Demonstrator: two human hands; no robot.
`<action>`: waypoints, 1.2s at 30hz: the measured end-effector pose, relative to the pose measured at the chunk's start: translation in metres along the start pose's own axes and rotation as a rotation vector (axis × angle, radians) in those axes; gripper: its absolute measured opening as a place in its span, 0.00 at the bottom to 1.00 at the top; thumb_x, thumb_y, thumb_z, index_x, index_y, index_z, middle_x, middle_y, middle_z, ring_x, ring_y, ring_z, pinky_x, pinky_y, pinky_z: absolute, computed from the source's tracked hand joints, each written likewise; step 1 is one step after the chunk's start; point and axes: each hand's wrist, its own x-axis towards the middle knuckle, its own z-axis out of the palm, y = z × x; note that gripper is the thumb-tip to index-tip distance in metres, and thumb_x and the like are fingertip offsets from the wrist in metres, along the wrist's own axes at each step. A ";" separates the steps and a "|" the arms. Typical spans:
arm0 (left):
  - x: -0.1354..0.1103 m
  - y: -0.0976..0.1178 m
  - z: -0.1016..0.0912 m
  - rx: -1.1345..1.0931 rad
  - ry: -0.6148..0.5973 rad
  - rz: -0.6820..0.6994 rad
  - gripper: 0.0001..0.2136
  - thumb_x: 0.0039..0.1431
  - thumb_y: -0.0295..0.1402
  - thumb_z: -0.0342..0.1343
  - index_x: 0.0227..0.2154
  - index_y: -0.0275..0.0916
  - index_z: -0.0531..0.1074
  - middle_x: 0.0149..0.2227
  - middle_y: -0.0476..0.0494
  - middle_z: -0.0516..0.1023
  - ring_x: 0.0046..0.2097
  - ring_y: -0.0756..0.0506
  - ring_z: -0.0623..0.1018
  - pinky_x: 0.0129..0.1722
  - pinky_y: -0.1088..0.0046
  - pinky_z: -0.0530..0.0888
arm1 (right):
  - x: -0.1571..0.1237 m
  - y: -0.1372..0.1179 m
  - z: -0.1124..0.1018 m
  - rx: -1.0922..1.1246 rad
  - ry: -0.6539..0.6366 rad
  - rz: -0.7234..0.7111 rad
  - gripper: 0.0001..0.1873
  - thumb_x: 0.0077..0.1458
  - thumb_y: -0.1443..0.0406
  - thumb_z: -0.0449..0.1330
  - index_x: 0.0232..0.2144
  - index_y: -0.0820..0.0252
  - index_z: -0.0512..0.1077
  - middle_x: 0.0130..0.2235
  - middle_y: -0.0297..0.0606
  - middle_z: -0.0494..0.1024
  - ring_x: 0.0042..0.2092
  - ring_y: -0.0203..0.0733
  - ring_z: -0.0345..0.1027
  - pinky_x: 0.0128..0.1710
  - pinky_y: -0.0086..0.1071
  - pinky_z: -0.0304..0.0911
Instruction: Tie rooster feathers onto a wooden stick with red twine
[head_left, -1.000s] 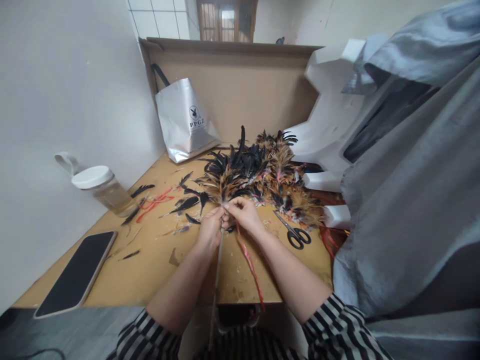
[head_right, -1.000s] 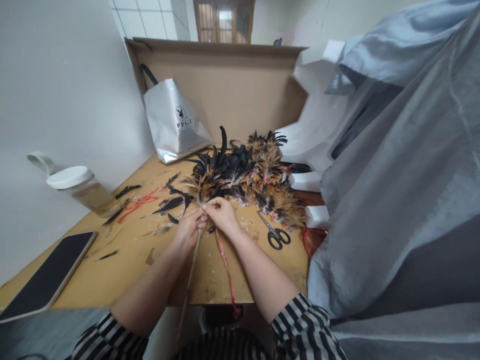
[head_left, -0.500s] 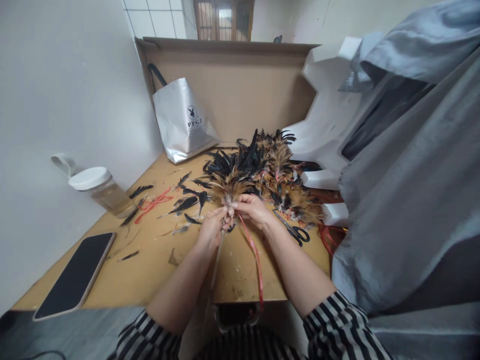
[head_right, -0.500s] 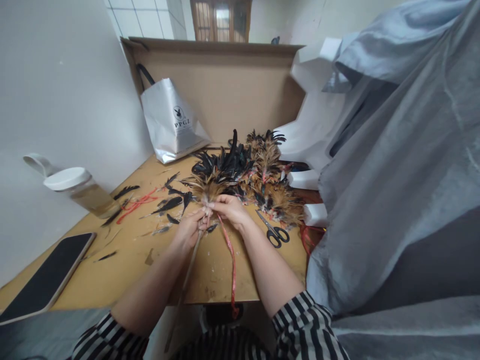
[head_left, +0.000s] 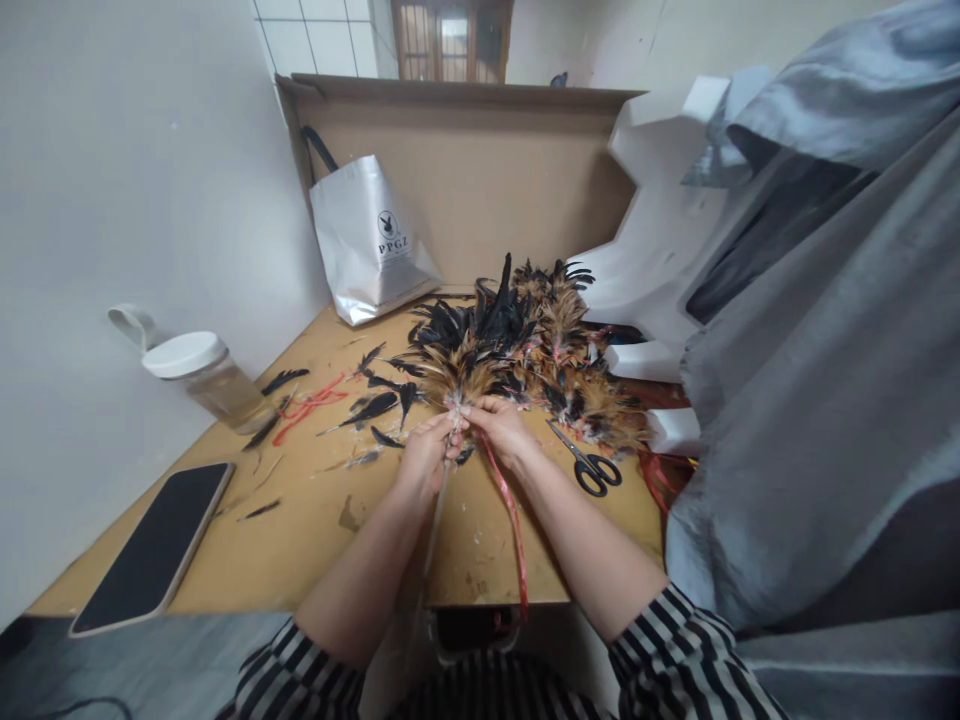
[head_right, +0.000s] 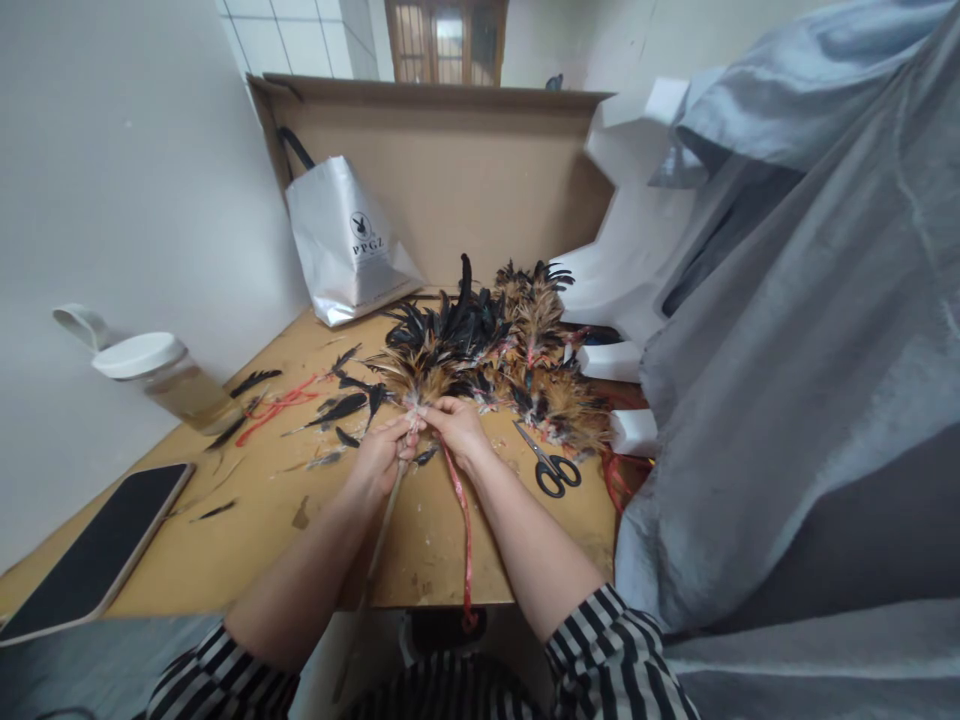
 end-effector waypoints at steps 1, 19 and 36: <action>-0.001 0.000 0.001 0.004 0.004 -0.002 0.11 0.36 0.29 0.64 0.24 0.30 0.72 0.24 0.46 0.71 0.18 0.59 0.62 0.13 0.83 0.51 | 0.000 0.000 0.001 -0.002 0.000 0.005 0.20 0.29 0.58 0.69 0.16 0.62 0.62 0.16 0.29 0.69 0.18 0.28 0.57 0.18 0.24 0.50; -0.005 -0.004 0.005 0.192 -0.015 0.110 0.10 0.41 0.35 0.62 0.21 0.32 0.69 0.15 0.53 0.62 0.16 0.58 0.57 0.14 0.83 0.48 | -0.002 -0.007 -0.001 -0.069 0.013 0.136 0.24 0.28 0.56 0.69 0.19 0.60 0.58 0.12 0.23 0.60 0.13 0.22 0.44 0.11 0.19 0.36; -0.006 0.000 0.003 0.272 0.018 0.164 0.13 0.42 0.39 0.61 0.20 0.34 0.67 0.13 0.55 0.59 0.15 0.58 0.55 0.15 0.82 0.50 | -0.005 0.000 0.008 -0.175 0.092 0.006 0.19 0.32 0.56 0.66 0.16 0.61 0.62 0.13 0.25 0.61 0.15 0.25 0.45 0.15 0.23 0.39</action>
